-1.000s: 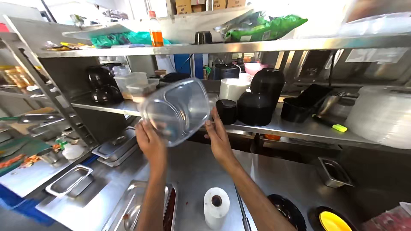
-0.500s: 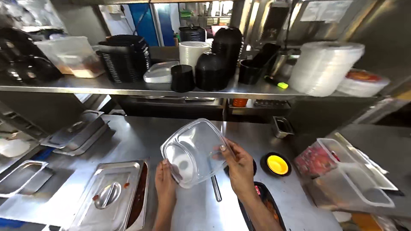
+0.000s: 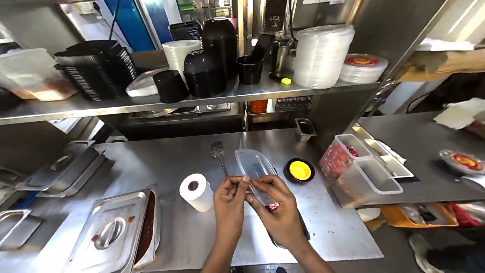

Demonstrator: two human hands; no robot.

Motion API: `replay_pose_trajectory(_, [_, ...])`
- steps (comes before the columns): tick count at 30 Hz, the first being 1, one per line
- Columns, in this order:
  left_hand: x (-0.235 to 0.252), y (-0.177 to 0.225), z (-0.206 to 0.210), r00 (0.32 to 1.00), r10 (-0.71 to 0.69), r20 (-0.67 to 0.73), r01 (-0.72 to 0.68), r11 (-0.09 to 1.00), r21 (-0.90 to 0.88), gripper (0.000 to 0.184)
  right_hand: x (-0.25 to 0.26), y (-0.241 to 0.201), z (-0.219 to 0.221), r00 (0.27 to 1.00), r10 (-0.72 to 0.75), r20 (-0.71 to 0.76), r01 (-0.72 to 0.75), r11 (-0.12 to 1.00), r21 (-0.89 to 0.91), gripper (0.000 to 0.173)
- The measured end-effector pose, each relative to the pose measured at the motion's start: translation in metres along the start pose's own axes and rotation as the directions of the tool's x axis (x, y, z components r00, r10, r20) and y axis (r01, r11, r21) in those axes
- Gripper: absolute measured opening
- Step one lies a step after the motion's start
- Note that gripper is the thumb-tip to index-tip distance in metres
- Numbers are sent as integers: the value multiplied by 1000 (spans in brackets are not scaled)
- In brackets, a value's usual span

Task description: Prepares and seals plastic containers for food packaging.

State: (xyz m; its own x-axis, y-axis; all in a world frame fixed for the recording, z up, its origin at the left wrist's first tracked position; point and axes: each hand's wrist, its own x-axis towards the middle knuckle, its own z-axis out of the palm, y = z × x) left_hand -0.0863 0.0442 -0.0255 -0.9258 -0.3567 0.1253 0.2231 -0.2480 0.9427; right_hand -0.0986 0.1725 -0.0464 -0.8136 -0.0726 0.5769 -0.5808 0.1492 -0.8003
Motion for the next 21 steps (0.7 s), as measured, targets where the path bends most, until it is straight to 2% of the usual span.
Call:
replay_pose_trajectory(3, [-9, -8, 8, 999, -47, -15, 46, 997, -67, 15, -8, -1, -12, 993, 118, 19, -119, 991, 54, 28])
replay_pose_trajectory(6, [-13, -12, 12, 998, -50, -36, 49, 998, -51, 14, -16, 5, -17, 976, 202, 84, -216, 955, 205, 33])
replay_pose_trajectory(9, [-12, -13, 9, 996, -83, -28, 84, 996, 9, 13, -22, 11, -25, 931, 291, 218, -353, 868, 350, 35])
replay_pose_trajectory(12, [-17, -16, 3, 995, -92, 44, 90, 994, 61, 15, -24, 18, -26, 892, 380, 246, -452, 762, 463, 41])
replay_pose_trajectory(14, [-25, -19, -1, 992, -69, 110, 58, 994, 98, 16, -21, 17, -26, 892, 396, 220, -453, 769, 451, 38])
replay_pose_trajectory(16, [-31, -22, -3, 987, -39, 158, 20, 992, 121, 18, -18, 14, -25, 910, 373, 179, -414, 827, 380, 34])
replay_pose_trajectory(21, [-37, -18, -5, 985, 11, 172, -29, 994, 101, 19, -15, 9, -20, 934, 329, 140, -357, 885, 299, 32])
